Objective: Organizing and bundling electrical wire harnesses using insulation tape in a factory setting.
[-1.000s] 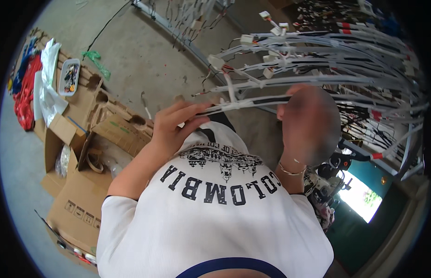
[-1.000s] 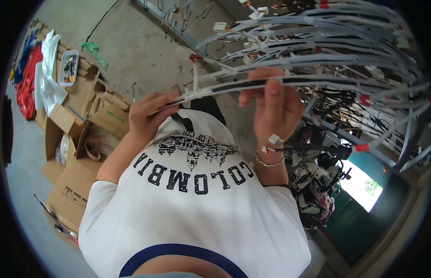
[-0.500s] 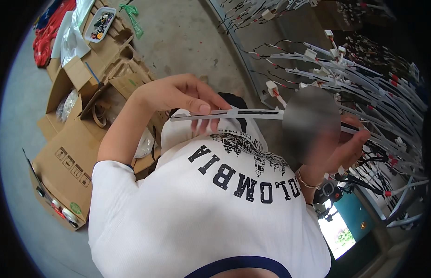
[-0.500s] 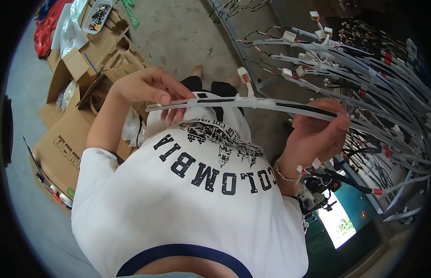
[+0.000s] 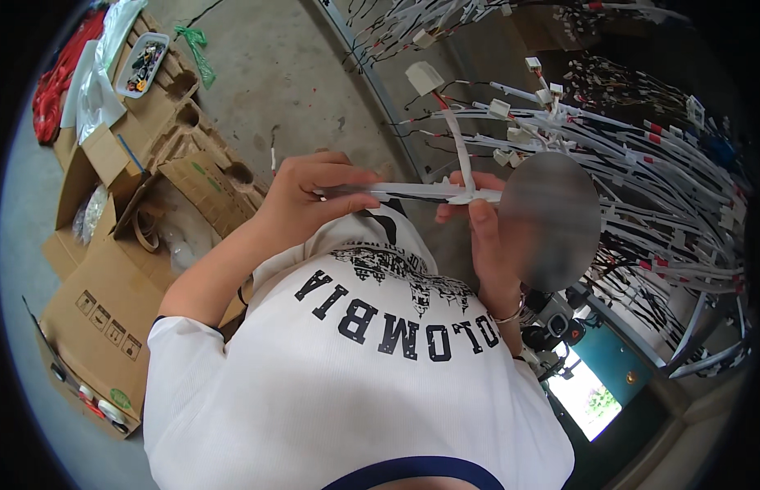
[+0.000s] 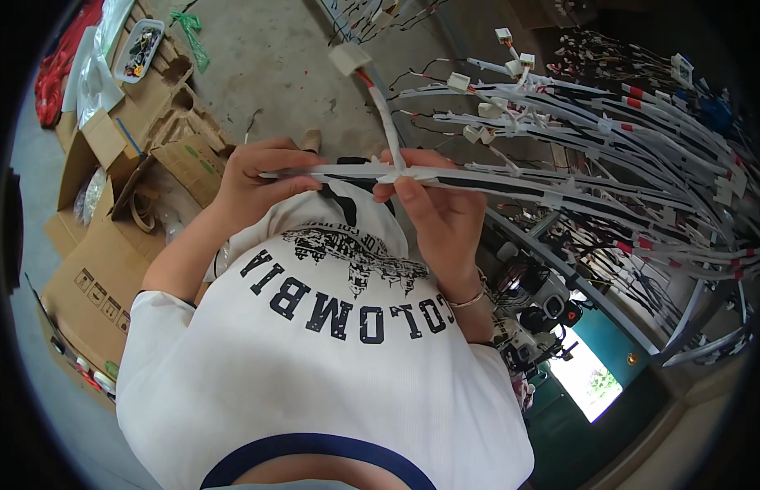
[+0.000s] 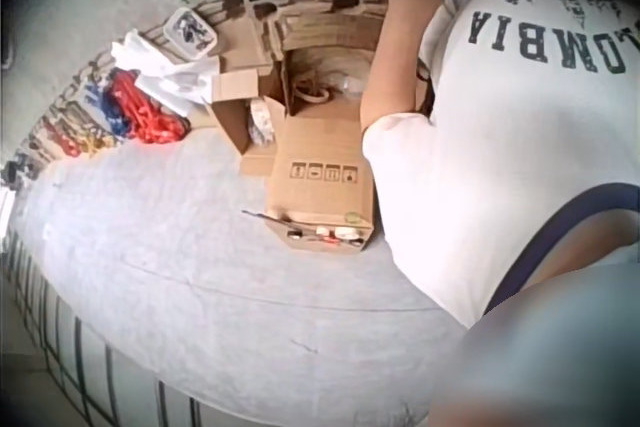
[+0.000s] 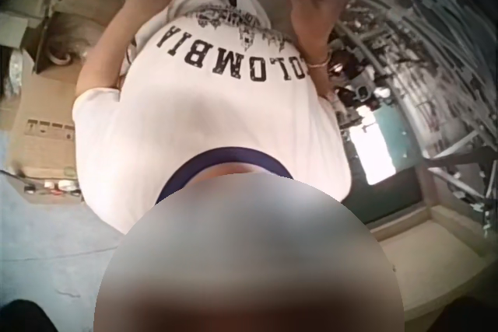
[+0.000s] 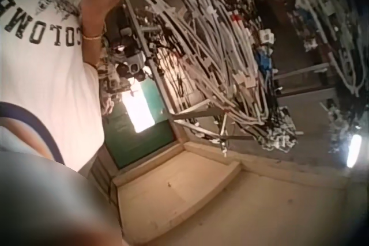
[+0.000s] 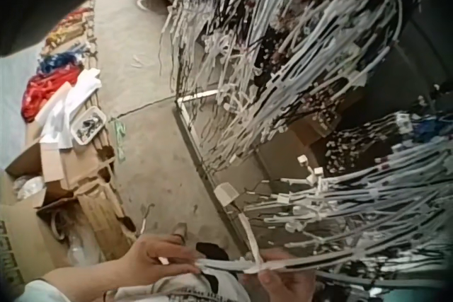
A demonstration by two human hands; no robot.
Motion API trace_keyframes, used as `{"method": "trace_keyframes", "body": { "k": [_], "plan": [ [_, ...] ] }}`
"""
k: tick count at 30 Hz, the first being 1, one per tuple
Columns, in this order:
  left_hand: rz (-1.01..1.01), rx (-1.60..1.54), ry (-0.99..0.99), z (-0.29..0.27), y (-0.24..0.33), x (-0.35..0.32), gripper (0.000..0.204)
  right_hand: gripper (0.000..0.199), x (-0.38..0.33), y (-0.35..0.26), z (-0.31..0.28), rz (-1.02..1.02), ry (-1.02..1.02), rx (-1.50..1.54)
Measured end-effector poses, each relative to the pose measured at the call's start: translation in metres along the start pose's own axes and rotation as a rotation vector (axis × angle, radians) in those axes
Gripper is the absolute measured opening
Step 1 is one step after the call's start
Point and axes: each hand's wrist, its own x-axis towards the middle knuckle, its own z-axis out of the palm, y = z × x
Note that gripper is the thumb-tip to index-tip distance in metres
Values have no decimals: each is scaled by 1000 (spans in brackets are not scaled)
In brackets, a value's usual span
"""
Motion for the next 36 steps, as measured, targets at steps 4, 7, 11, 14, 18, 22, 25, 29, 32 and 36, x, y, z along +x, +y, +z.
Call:
{"method": "trace_keyframes", "body": {
  "k": [4, 7, 11, 14, 18, 22, 25, 29, 32, 36],
  "plan": [
    [30, -44, -9, 0, 5, 7, 27, 36, 0, -2, -3, -35, -10, -65],
    [100, -72, -2, 13, 29, 15, 39, 28, 0, -2, -2, -33, -31, 53],
    [161, 185, 0, 28, 42, 27, 35, 28, -1, -2, 0, -44, -29, 52],
    [43, 46, 16, 35, 45, 28, 33, 29, -3, 0, -5, -102, -7, -21],
    [-100, -242, -16, 38, 52, 26, 21, 31, -2, -4, -6, -64, -68, 7],
    [-163, -176, -46, 36, 57, 29, 23, 30, -2, -9, -8, -104, -82, -71],
    [-139, -150, 61, 42, 58, 23, 22, 19, -3, 0, 15, -39, 23, 141],
    [-131, -108, 77, 46, 45, 23, 21, 15, 2, 15, 11, -48, 42, -33],
    [-62, -64, 83, 44, 49, 24, 22, 15, 5, 23, 12, -275, 60, -271],
    [2, 9, 31, 41, 54, 25, 24, 18, 2, 29, 17, -203, 171, -280]
  ]
}}
